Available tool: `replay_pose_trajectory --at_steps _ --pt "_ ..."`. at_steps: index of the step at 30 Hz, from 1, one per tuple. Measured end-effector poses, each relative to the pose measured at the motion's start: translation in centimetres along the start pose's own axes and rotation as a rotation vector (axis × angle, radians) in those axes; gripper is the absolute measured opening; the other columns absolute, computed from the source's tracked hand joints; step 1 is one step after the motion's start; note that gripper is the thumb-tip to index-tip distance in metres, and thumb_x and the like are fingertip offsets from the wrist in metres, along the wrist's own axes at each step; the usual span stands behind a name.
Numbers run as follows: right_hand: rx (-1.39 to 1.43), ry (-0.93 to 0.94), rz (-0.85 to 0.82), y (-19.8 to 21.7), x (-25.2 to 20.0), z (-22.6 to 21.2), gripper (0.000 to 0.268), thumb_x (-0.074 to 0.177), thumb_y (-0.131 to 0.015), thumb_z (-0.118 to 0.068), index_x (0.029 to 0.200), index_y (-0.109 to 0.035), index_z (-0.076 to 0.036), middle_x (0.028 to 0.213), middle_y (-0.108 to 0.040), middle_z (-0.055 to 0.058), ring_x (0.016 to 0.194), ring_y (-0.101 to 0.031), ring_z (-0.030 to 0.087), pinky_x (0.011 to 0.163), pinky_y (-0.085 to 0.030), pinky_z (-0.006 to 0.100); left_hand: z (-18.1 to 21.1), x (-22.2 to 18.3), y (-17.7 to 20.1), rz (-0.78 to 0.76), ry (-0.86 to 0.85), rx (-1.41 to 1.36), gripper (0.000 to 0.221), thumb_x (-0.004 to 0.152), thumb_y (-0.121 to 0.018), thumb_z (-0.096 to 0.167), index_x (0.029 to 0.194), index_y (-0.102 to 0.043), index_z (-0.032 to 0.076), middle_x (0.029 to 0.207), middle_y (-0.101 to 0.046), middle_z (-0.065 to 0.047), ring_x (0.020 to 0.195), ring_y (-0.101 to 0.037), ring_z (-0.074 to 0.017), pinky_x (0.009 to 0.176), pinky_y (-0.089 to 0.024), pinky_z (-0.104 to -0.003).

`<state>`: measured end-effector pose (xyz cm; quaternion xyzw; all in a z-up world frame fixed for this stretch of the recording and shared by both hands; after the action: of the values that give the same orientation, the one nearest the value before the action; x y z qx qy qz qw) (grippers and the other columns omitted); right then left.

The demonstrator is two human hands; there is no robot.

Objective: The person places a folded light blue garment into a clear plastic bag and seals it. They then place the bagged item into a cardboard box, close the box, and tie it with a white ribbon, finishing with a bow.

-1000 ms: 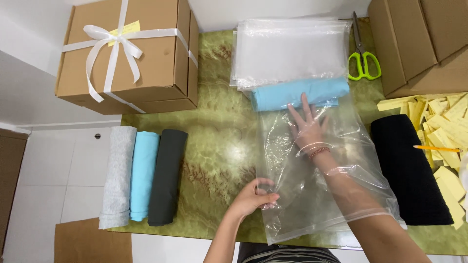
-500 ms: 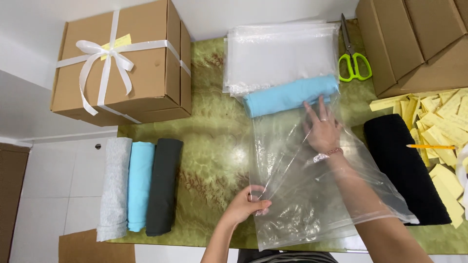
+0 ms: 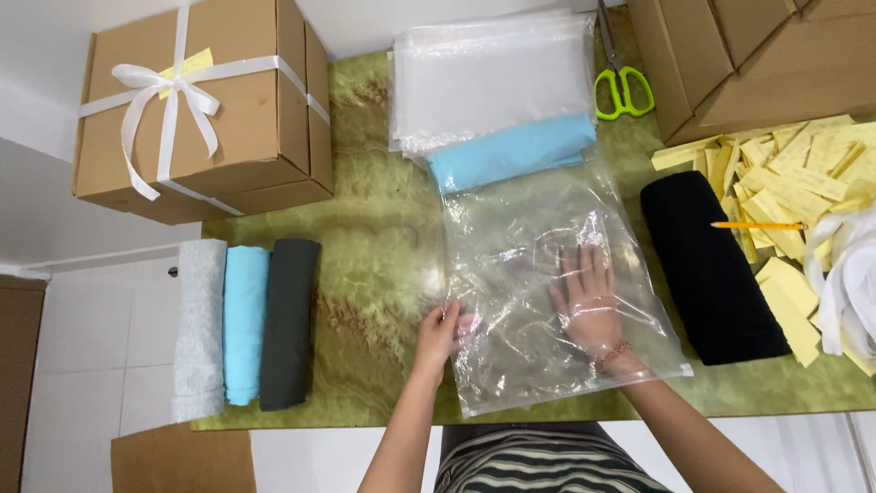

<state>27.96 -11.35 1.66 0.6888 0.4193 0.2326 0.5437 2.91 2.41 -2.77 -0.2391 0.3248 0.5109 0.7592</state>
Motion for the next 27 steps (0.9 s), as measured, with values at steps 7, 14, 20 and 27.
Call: replay_pose_trajectory --at_steps 7,14,20,27 --pt "-0.201 0.335 -0.431 1.9 -7.3 1.6 0.086 0.092 -0.067 -0.066 0.164 -0.038 -0.03 0.177 -0.022 0.012 0.162 -0.021 0.039 0.129 -0.026 0.06 -0.3 0.0 -0.2 0.093 -0.047 -0.073 0.047 0.101 -0.074 0.035 0.133 -0.069 0.002 0.107 -0.073 -0.016 0.091 -0.078 -0.028 0.076 -0.069 -0.039" --pt "0.513 0.239 -1.135 12.5 -9.2 0.0 0.048 0.103 -0.061 -0.044 0.14 -0.073 -0.015 0.136 -0.073 0.01 0.124 -0.059 0.025 0.112 -0.048 0.045 -1.5 3.5 0.0 0.094 -0.093 -0.052 0.031 0.101 -0.073 0.038 0.122 -0.071 0.015 0.107 -0.079 -0.01 0.088 -0.077 -0.0224 0.069 -0.068 -0.033" --pt "0.803 -0.11 -0.965 16.6 -2.5 0.1 0.045 0.103 -0.061 -0.027 0.129 -0.08 0.004 0.121 -0.085 0.027 0.116 -0.08 0.035 0.093 -0.066 0.049 0.3 4.2 0.7 0.095 -0.151 -0.061 0.032 0.097 -0.078 0.029 0.123 -0.071 0.013 0.107 -0.08 -0.009 0.085 -0.079 -0.0211 0.073 -0.07 -0.036" --pt "0.372 -0.051 -0.183 11.3 11.0 3.4 0.064 0.098 -0.066 -0.055 0.159 -0.052 -0.042 0.169 -0.043 -0.011 0.154 -0.042 0.02 0.123 -0.035 0.044 1.1 6.8 1.0 0.15 -0.115 -0.02 0.038 0.094 -0.082 0.04 0.121 -0.074 0.015 0.104 -0.083 -0.005 0.078 -0.08 -0.018 0.069 -0.07 -0.036"
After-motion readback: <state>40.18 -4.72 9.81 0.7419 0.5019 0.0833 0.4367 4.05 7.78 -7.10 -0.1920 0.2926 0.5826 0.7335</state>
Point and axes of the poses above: each hand's wrist, its own x-axis towards the middle knuckle, its own y-axis out of the back of the hand, z = x × y, the point moved 4 cm from there along x, towards the middle knuckle
